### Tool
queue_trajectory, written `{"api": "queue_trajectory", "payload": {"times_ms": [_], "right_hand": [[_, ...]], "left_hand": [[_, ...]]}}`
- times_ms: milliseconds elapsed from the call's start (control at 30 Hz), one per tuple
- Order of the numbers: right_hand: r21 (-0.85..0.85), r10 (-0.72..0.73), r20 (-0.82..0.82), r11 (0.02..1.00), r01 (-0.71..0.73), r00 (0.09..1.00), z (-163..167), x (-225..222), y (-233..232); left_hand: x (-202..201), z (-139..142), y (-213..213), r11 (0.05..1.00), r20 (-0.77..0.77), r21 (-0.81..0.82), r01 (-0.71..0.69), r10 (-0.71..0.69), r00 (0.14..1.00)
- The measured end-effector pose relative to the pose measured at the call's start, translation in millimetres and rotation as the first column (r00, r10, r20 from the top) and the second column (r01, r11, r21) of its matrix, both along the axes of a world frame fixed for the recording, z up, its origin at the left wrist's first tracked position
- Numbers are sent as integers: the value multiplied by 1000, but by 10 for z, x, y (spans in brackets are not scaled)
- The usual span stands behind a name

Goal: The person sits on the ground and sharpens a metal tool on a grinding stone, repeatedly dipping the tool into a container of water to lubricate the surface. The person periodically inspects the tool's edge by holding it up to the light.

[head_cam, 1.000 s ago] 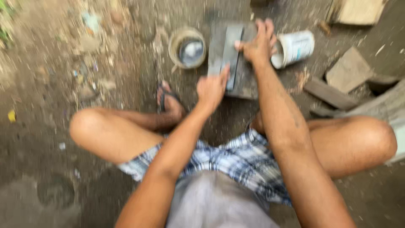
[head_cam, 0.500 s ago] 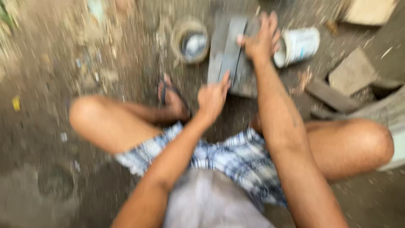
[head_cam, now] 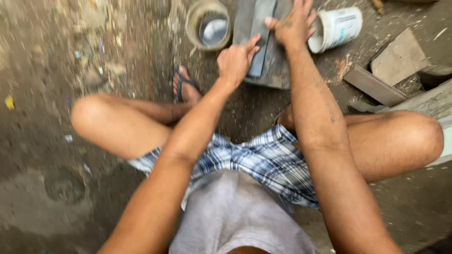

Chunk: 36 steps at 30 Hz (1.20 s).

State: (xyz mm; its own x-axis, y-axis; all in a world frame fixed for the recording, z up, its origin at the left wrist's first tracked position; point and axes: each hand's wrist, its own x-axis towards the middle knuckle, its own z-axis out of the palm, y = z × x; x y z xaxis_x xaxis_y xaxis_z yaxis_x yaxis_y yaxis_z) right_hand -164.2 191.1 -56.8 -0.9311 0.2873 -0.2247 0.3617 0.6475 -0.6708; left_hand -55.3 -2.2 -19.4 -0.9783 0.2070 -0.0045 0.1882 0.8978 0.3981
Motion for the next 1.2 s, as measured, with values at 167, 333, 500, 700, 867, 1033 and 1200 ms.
{"api": "queue_trajectory", "payload": {"times_ms": [167, 333, 500, 700, 867, 1033, 1200], "right_hand": [[20, -77, 18, 997, 77, 997, 10, -26, -12], [19, 1, -10, 1000, -1, 1000, 14, 20, -9], [-11, -71, -26, 997, 71, 997, -19, -27, 5], [43, -19, 4, 999, 19, 1000, 10, -56, -30], [41, -33, 78, 999, 30, 996, 118, -32, -62], [13, -64, 33, 998, 64, 997, 114, -15, -60], [-4, -20, 41, 1000, 20, 999, 90, -14, -26]], "left_hand": [[17, 26, -13, 992, 4, 49, 115, -115, 993], [10, -2, 40, 999, 73, 27, -31, 29, 997], [23, 17, 77, 1000, -27, 4, 5, -5, 1000], [205, -25, 105, 997, 34, -37, -66, 67, 997], [-11, -68, 59, 999, -41, -28, 35, -36, 999], [20, -30, -23, 1000, 65, -2, 3, -3, 998], [-56, -45, -27, 1000, 48, -1, 30, -30, 998]]}}
